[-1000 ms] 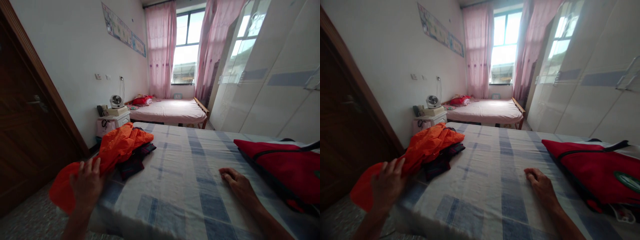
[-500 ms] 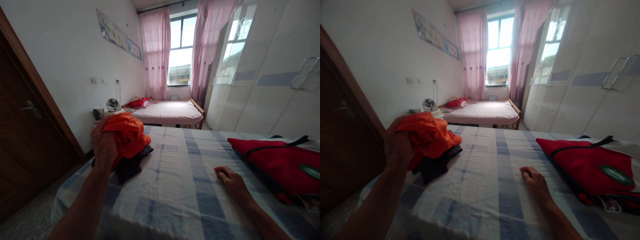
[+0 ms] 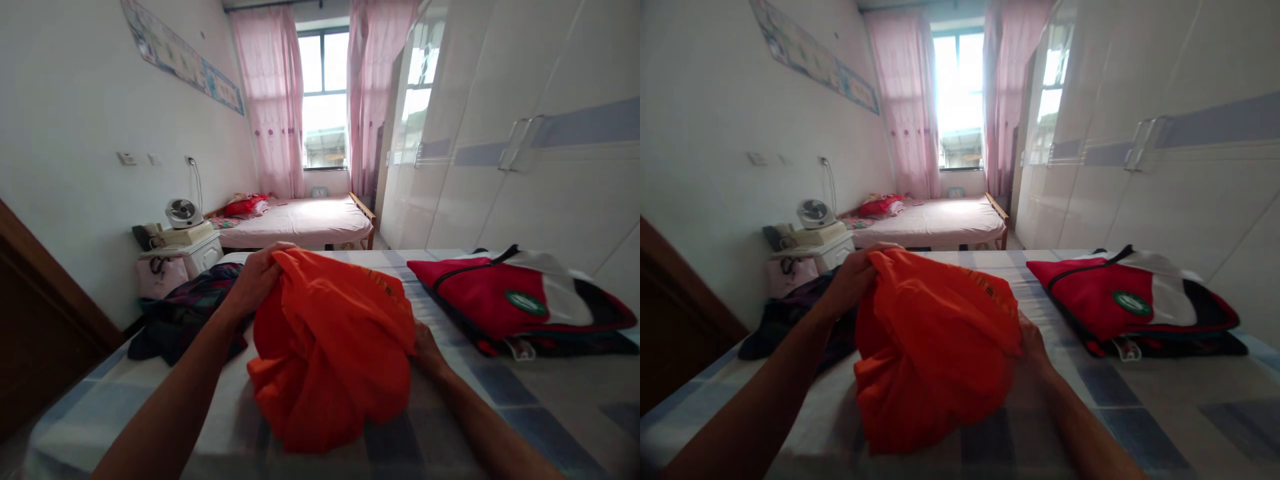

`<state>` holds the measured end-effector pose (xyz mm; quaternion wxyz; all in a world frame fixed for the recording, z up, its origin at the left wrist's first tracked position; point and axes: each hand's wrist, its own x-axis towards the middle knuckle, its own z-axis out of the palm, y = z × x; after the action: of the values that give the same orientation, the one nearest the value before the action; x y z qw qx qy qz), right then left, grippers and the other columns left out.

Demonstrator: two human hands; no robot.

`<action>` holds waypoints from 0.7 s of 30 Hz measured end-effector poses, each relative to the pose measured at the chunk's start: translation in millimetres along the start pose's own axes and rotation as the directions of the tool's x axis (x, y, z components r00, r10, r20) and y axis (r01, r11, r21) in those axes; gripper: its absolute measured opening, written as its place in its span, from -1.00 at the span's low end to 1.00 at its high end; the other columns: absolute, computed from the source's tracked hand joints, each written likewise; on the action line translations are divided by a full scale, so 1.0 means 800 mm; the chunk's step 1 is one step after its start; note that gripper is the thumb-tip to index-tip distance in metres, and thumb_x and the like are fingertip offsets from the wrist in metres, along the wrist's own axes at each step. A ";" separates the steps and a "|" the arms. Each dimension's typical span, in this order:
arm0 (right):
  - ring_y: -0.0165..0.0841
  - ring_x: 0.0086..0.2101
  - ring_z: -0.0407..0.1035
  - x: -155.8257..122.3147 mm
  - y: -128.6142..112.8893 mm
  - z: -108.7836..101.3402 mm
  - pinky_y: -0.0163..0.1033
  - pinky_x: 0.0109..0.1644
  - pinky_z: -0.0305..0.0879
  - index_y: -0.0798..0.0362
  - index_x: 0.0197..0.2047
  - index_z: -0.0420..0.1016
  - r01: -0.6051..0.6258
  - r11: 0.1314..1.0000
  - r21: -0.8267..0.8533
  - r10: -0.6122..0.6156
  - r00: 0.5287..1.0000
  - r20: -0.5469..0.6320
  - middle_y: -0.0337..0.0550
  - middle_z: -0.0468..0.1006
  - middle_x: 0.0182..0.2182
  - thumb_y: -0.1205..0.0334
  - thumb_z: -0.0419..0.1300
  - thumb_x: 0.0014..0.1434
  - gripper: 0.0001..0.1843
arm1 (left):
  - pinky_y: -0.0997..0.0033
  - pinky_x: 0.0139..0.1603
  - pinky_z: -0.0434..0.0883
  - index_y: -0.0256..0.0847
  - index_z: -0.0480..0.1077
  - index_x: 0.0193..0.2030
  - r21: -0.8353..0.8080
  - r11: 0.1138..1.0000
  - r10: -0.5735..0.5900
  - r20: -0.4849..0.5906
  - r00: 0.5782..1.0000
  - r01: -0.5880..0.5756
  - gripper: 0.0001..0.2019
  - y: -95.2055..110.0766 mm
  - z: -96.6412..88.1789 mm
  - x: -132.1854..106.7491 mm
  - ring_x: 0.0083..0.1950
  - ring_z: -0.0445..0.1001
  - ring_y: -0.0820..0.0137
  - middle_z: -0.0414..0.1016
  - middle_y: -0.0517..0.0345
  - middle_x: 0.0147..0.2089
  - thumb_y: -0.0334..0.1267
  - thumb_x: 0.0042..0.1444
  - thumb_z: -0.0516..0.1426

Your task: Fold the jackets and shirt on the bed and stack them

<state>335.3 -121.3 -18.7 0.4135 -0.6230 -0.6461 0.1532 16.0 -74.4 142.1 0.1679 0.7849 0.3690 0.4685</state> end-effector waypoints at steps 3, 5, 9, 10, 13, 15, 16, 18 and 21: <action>-0.22 -0.35 0.44 -0.002 0.001 -0.001 -0.23 -0.33 0.27 0.01 -0.25 0.37 0.001 0.999 0.044 0.000 1.000 -0.012 -0.10 0.55 -0.37 0.11 0.03 0.03 -0.76 | 0.09 0.17 0.25 -0.27 0.38 0.02 0.355 0.934 -0.022 -0.038 0.999 0.034 -0.62 -0.039 0.007 -0.030 0.10 0.36 0.16 0.42 -0.08 0.05 -0.15 0.17 -0.06; -0.23 -0.30 0.45 0.000 0.006 0.001 -0.24 -0.29 0.29 0.02 -0.19 0.37 -0.027 0.996 0.079 0.028 0.999 -0.022 -0.08 0.55 -0.30 0.10 0.06 0.03 -0.72 | 0.07 0.18 0.23 -0.28 0.32 0.07 0.457 0.885 0.025 -0.235 0.972 0.088 -0.60 -0.048 0.014 -0.071 0.16 0.29 0.13 0.35 -0.14 0.10 -0.16 0.18 -0.07; -0.26 -0.30 0.47 0.008 0.016 0.001 -0.22 -0.24 0.35 0.05 -0.11 0.37 -0.123 0.976 0.179 0.134 0.990 -0.051 -0.06 0.55 -0.24 0.14 0.09 -0.02 -0.63 | 0.18 0.04 0.34 -0.21 0.27 0.04 0.403 0.870 0.004 -0.580 0.815 0.283 -0.62 -0.027 0.031 -0.182 -0.02 0.39 0.20 0.35 -0.07 0.00 -0.10 0.11 0.06; -0.27 -0.30 0.47 0.009 0.015 -0.002 -0.21 -0.25 0.36 0.06 -0.08 0.36 -0.136 0.969 0.207 0.155 0.985 -0.079 -0.04 0.55 -0.22 0.15 0.08 -0.02 -0.60 | 0.24 -0.05 0.39 -0.16 0.27 0.00 0.335 0.878 -0.098 -0.573 0.814 0.341 -0.66 -0.019 0.035 -0.208 -0.09 0.42 0.24 0.38 -0.01 -0.05 -0.07 0.12 0.04; -0.27 -0.24 0.46 0.004 -0.006 -0.021 -0.14 -0.18 0.38 0.10 -0.03 0.33 -0.106 0.967 0.231 0.163 0.956 -0.243 0.03 0.52 -0.16 0.12 0.02 0.07 -0.59 | 0.37 -0.37 0.42 -0.07 0.32 -0.08 0.111 0.815 -0.477 -0.431 0.766 0.569 -0.66 0.002 0.048 -0.262 -0.24 0.47 0.27 0.46 0.11 -0.17 0.05 0.11 0.00; -0.24 -0.12 0.42 -0.008 -0.034 -0.033 -0.09 -0.06 0.35 0.06 0.03 0.31 0.001 0.986 0.169 0.045 0.964 -0.264 0.03 0.49 -0.07 0.07 0.02 0.14 -0.58 | 0.36 -0.32 0.44 -0.05 0.33 -0.04 -0.027 0.772 -0.603 -0.349 0.717 0.635 -0.61 0.008 0.054 -0.276 -0.18 0.49 0.25 0.50 0.11 -0.10 0.10 0.08 0.03; -0.23 -0.04 0.37 -0.016 -0.049 -0.036 -0.06 0.02 0.30 0.03 0.08 0.29 0.083 0.990 0.113 -0.058 0.976 -0.212 0.02 0.45 0.00 0.05 0.03 0.15 -0.55 | 0.34 -0.23 0.46 -0.05 0.32 0.02 -0.094 0.763 -0.632 -0.321 0.706 0.640 -0.57 0.009 0.056 -0.278 -0.11 0.49 0.23 0.49 0.10 -0.02 0.09 0.06 0.05; -0.17 0.13 0.21 -0.032 -0.078 -0.034 0.01 0.16 0.17 -0.05 0.20 0.22 0.279 0.960 -0.005 -0.279 0.960 -0.021 -0.01 0.32 0.15 0.00 0.13 0.10 -0.40 | 0.29 -0.05 0.44 -0.07 0.26 0.12 -0.213 0.737 -0.676 -0.270 0.686 0.642 -0.48 0.009 0.060 -0.275 0.06 0.44 0.19 0.42 0.06 0.13 0.07 0.03 0.08; -0.08 0.21 0.06 -0.046 -0.102 -0.017 0.09 0.26 -0.03 -0.07 0.24 0.21 0.458 0.884 -0.095 -0.440 0.883 0.165 -0.04 0.23 0.22 0.01 0.24 0.00 -0.27 | 0.21 0.04 0.42 -0.13 0.28 0.12 -0.330 0.687 -0.716 -0.160 0.679 0.647 -0.43 0.011 0.064 -0.262 0.15 0.38 0.12 0.40 0.00 0.16 0.02 -0.04 0.15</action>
<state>285.3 -173.9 35.2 0.3500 -0.4698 -0.8086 0.0534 3.0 -230.4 -6.6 0.3743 0.4880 0.5950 0.5174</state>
